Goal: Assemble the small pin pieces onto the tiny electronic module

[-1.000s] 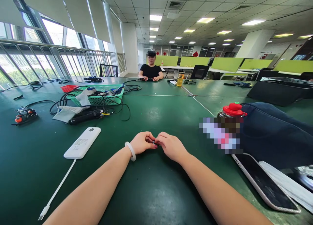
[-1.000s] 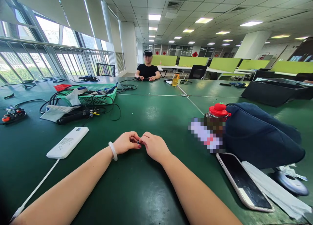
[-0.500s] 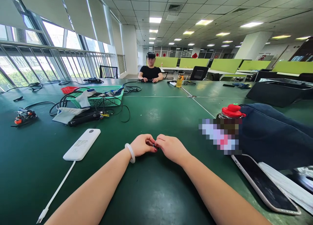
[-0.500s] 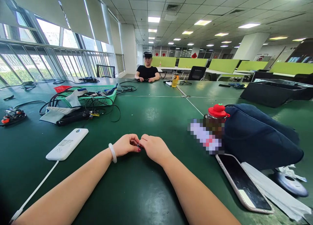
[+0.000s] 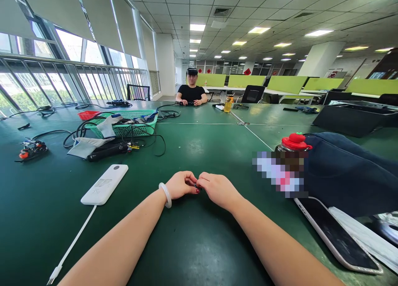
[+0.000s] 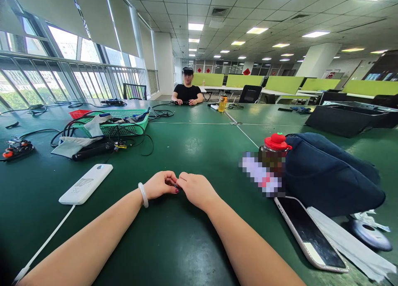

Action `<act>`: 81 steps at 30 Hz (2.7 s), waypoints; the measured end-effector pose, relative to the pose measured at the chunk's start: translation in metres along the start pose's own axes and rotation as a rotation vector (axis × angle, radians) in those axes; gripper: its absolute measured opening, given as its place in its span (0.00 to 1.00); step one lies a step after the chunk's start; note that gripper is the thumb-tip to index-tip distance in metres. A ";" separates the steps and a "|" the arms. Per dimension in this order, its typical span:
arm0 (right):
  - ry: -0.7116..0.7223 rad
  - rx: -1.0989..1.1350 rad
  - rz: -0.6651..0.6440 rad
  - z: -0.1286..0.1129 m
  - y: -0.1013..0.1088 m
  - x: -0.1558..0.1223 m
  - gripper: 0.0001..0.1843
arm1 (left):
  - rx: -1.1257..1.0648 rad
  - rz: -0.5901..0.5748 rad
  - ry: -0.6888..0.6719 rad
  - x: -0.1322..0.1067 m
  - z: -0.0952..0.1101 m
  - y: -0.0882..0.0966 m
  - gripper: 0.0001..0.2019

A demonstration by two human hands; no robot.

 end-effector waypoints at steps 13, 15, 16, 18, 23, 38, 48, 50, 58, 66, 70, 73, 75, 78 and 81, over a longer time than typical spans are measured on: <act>0.117 -0.093 0.006 -0.010 0.004 0.000 0.09 | 0.013 -0.036 -0.002 -0.001 -0.001 -0.002 0.13; 0.113 -0.107 0.002 -0.010 0.004 0.000 0.09 | 0.008 -0.032 0.000 -0.001 -0.001 -0.002 0.12; 0.108 -0.118 0.002 -0.009 0.004 0.000 0.09 | 0.006 -0.029 0.000 -0.001 0.000 -0.001 0.12; 0.102 -0.132 -0.001 -0.009 0.004 0.000 0.09 | 0.007 -0.022 0.000 -0.001 0.000 -0.001 0.12; 0.095 -0.128 -0.008 -0.010 0.004 0.000 0.09 | 0.002 -0.016 -0.003 0.001 -0.002 0.000 0.12; -0.151 0.148 0.120 0.013 -0.001 -0.005 0.09 | 0.149 0.129 -0.042 0.001 0.001 0.010 0.13; -0.200 0.209 0.131 0.018 -0.009 -0.005 0.07 | 0.186 0.124 -0.071 0.003 0.001 0.006 0.14; -0.207 0.223 0.138 0.018 -0.010 -0.005 0.06 | 0.185 0.118 -0.074 0.003 0.000 0.006 0.14; -0.280 0.359 0.213 0.030 -0.004 -0.008 0.06 | 0.142 0.100 -0.075 0.002 0.002 0.006 0.13; -0.245 0.486 -0.113 0.029 -0.024 -0.014 0.06 | 0.072 0.226 -0.039 0.005 0.000 0.022 0.13; -0.229 0.451 -0.153 0.018 -0.028 -0.012 0.02 | 0.056 0.239 -0.050 0.007 -0.003 0.026 0.13; -0.237 0.410 -0.108 0.015 -0.024 -0.010 0.04 | 0.083 0.249 -0.063 0.008 -0.004 0.027 0.14; -0.247 0.408 -0.107 0.015 -0.023 -0.010 0.05 | 0.110 0.256 -0.071 0.008 -0.005 0.027 0.14; -0.266 0.395 -0.139 0.012 -0.027 -0.010 0.07 | 0.143 0.259 -0.086 0.009 -0.006 0.027 0.15; -0.283 0.337 -0.115 0.011 -0.032 -0.009 0.04 | 0.143 0.253 -0.090 0.009 -0.006 0.027 0.15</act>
Point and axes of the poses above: each hand's wrist, its own x-axis towards the middle knuckle, its own y-axis out of the back of the hand, z = x × y, the point moved 7 cm from there along x, towards the middle knuckle, and after that the axes turned 7 degrees about y, right-handed, at the moved point
